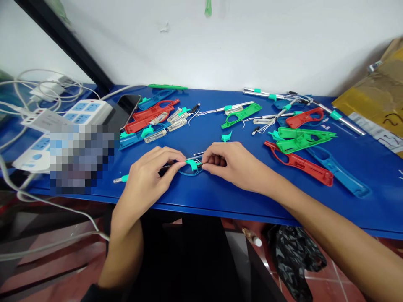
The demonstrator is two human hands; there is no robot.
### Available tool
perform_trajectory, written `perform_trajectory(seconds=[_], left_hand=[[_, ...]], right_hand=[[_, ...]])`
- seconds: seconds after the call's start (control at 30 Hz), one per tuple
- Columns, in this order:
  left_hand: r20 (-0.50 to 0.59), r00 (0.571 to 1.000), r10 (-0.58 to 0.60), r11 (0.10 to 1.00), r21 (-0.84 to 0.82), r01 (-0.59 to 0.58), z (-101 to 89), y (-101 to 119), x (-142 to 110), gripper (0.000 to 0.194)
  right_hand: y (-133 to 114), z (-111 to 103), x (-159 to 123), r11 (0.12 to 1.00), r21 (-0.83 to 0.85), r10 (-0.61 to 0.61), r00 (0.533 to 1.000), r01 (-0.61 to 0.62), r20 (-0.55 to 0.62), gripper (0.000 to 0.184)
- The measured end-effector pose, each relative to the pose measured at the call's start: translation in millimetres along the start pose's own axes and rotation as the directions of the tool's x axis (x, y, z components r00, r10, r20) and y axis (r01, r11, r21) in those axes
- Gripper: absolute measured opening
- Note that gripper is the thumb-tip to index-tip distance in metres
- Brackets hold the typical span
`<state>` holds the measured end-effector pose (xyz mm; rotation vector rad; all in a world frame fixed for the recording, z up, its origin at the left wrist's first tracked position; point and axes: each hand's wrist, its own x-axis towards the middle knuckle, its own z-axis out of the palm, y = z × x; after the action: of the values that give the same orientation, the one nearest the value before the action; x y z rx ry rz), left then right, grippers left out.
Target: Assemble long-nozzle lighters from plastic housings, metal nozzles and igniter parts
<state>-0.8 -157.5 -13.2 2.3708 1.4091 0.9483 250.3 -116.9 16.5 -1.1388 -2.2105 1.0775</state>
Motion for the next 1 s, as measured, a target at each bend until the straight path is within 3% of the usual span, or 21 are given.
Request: perform_trajectory(seconds=[0.3, 0.47, 0.7, 0.83, 1.0], left_hand=[[0.002, 0.999, 0.040, 0.999, 0.018, -0.040, -0.8, 0, -1, 0.013], [-0.026, 0.997, 0.067, 0.998, -0.004, -0.067, -0.5, -2, -1, 0.014], [-0.013, 0.990, 0.137, 0.986, 0.093, -0.135, -4.0, 4, -15, 0.017], [-0.012, 0.988, 0.152, 0.982, 0.115, -0.149, -4.4, 3, -17, 0.019], [-0.002, 0.994, 0.107, 0.990, 0.087, -0.107, -2.4, 1, -18, 0.024]], right_hand=[[0, -2, 1, 0.999, -0.036, 0.000, 1.000, 0.001, 0.028, 0.016], [-1, -1, 1, 1.000, -0.015, 0.018, 1.000, -0.018, 0.020, 0.027], [-1, 4, 1, 0.999, -0.047, -0.016, 1.000, 0.015, -0.005, 0.026], [1, 5, 0, 0.990, -0.114, -0.089, 0.996, 0.088, -0.008, 0.012], [3, 6, -2, 0.939, -0.225, -0.246, 0.965, 0.260, 0.088, 0.026]])
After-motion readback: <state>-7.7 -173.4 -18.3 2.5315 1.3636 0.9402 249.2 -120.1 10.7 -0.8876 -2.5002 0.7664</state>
